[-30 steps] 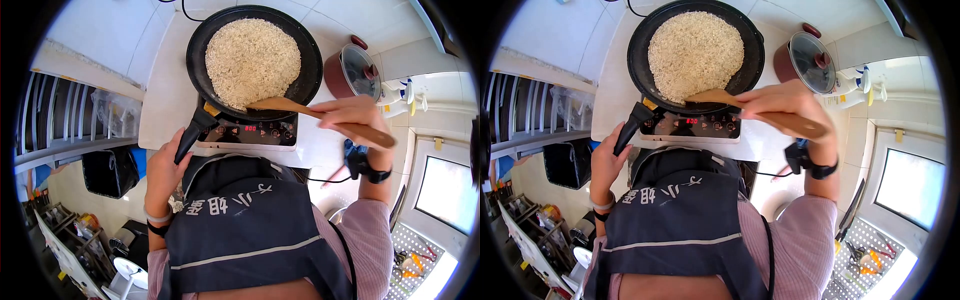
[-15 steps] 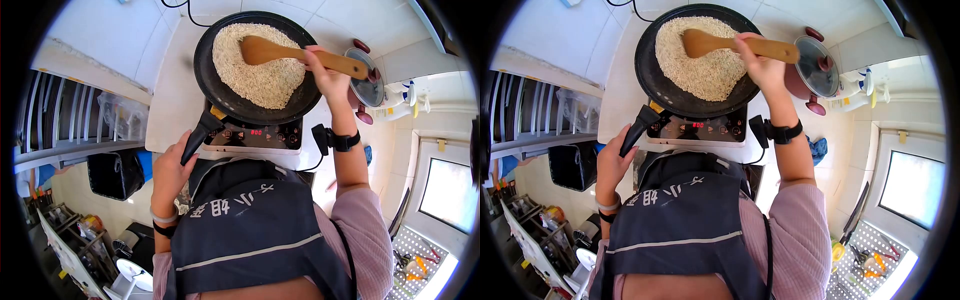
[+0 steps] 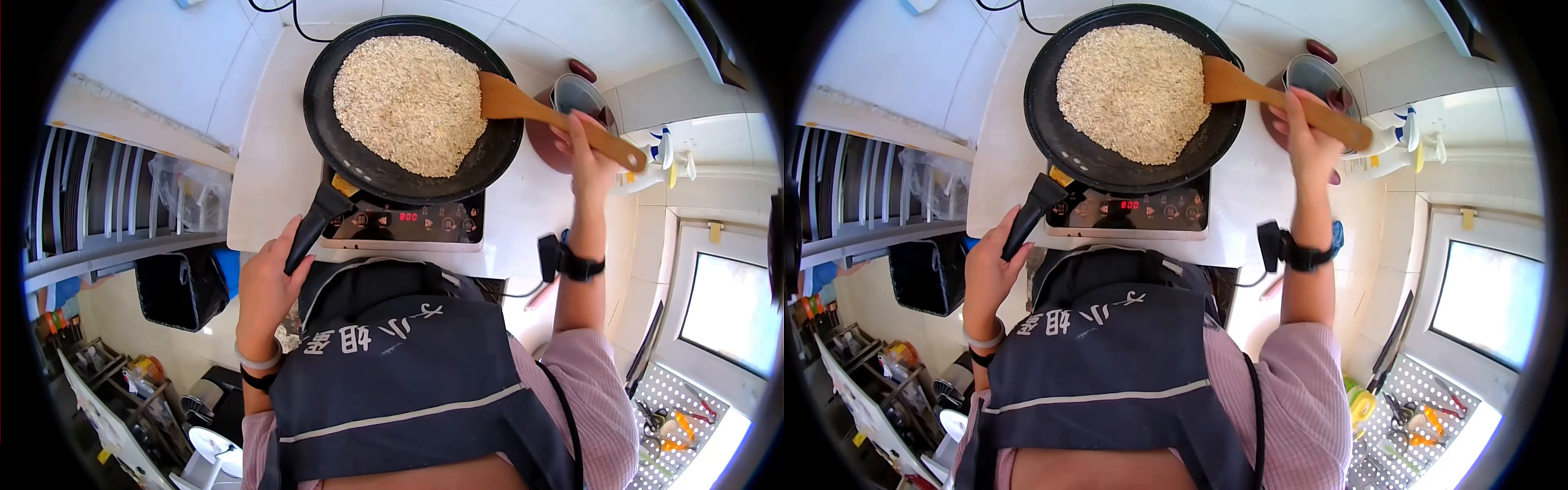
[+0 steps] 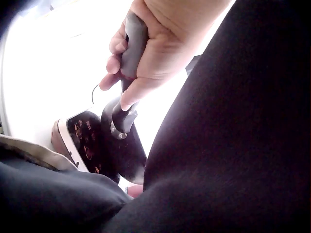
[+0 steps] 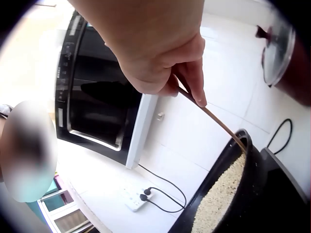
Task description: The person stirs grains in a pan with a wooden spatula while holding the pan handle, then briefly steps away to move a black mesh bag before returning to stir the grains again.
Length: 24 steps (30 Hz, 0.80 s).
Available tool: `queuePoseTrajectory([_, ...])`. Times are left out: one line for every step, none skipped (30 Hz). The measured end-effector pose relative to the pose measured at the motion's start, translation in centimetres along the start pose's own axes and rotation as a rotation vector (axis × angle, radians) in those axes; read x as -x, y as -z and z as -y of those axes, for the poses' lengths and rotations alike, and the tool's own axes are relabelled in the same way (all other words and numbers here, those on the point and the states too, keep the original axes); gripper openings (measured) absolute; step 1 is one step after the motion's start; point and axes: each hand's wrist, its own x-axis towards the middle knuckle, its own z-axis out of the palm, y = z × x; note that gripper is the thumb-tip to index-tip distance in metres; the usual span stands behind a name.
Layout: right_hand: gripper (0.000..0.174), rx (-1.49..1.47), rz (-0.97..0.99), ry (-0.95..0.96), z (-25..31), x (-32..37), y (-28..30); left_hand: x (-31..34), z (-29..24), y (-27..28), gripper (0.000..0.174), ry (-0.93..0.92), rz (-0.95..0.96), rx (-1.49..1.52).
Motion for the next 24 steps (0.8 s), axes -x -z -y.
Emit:
queuePoseTrajectory([0.021,-0.143,0.030,-0.022,-1.4,-1.1,-0.8,-0.1,-0.1,0.2,0.060,0.001,0.015,-0.008])
queuePoseTrajectory([0.021,-0.189,0.011,-0.092,-1.9,-2.1,-1.8,-0.2,-0.2,0.3,0.060,0.002,0.027,-0.017])
queuePoseTrajectory([0.021,-0.237,-0.006,-0.160,-2.3,-2.9,-3.1,-0.3,-0.1,0.3,0.060,-0.002,0.026,-0.021])
queuePoseTrajectory([0.021,-0.240,-0.008,-0.160,-2.8,-3.6,-4.1,-0.3,0.0,0.2,0.061,-0.007,0.023,-0.017])
queuePoseTrajectory([0.022,-0.312,0.063,-0.195,-3.3,-4.3,-4.9,-0.2,0.0,0.2,0.061,-0.011,0.021,-0.012])
queuePoseTrajectory([0.023,-0.384,0.135,-0.228,-3.5,-4.6,-5.7,-0.2,0.0,0.2,0.061,-0.014,0.021,-0.014])
queuePoseTrajectory([0.023,-0.387,0.134,-0.228,-3.6,-4.8,-6.6,-0.2,0.0,0.1,0.061,-0.008,0.022,-0.012])
queuePoseTrajectory([0.025,-0.404,0.227,-0.196,-3.7,-4.7,-7.4,-0.1,0.0,0.1,0.061,0.000,0.026,-0.009])
queuePoseTrajectory([0.026,-0.421,0.319,-0.165,-3.7,-4.4,-8.0,0.0,0.1,0.0,0.061,-0.001,0.031,-0.009])
queuePoseTrajectory([0.026,-0.422,0.318,-0.166,-3.6,-4.0,-8.3,-0.1,0.2,-0.1,0.061,-0.009,0.022,-0.011])
queuePoseTrajectory([0.024,-0.319,0.423,-0.085,-3.4,-3.5,-8.4,-0.1,0.2,-0.1,0.061,-0.015,0.011,-0.014])
queuePoseTrajectory([0.023,-0.216,0.528,-0.003,-2.8,-2.8,-8.5,-0.1,0.3,-0.1,0.061,-0.012,0.011,-0.017])
queuePoseTrajectory([0.016,0.126,0.591,0.055,-0.1,-1.8,-8.0,-0.1,0.2,-0.1,0.061,-0.006,0.012,-0.014])
queuePoseTrajectory([0.016,0.125,0.597,0.052,0.4,-1.0,-7.5,0.0,0.2,-0.1,0.061,0.002,0.014,-0.010])
queuePoseTrajectory([0.013,0.074,0.741,0.194,0.7,-0.4,-6.9,0.0,0.2,-0.1,0.061,0.007,0.015,-0.010])
queuePoseTrajectory([0.012,0.024,0.883,0.337,1.0,0.0,-6.1,0.1,0.2,-0.1,0.061,0.017,0.022,-0.015])
queuePoseTrajectory([0.012,0.065,0.957,0.406,1.6,0.4,-5.2,0.1,0.1,-0.1,0.061,0.027,0.032,-0.018])
queuePoseTrajectory([0.012,0.106,1.031,0.475,2.5,0.9,-4.4,0.1,0.1,-0.2,0.061,0.032,0.034,-0.013])
queuePoseTrajectory([0.011,0.164,1.045,0.502,4.4,1.8,-3.5,0.1,0.1,-0.2,0.061,0.025,0.023,-0.011])
queuePoseTrajectory([0.015,0.222,1.066,0.531,6.0,2.3,-2.7,0.1,0.1,-0.2,0.061,0.019,0.011,-0.008])
queuePoseTrajectory([0.015,0.229,1.070,0.509,7.6,3.0,-1.9,0.1,0.1,-0.2,0.061,0.011,0.008,-0.013])
queuePoseTrajectory([0.015,0.237,1.074,0.488,8.9,3.5,-1.1,0.2,0.1,-0.3,0.061,0.019,0.011,-0.008])
queuePoseTrajectory([0.015,0.252,1.028,0.483,9.8,4.1,-0.2,0.2,0.1,-0.2,0.060,0.017,0.008,-0.011])
queuePoseTrajectory([0.014,0.265,0.983,0.477,10.3,4.3,0.6,0.2,0.1,-0.2,0.060,0.016,0.007,-0.014])
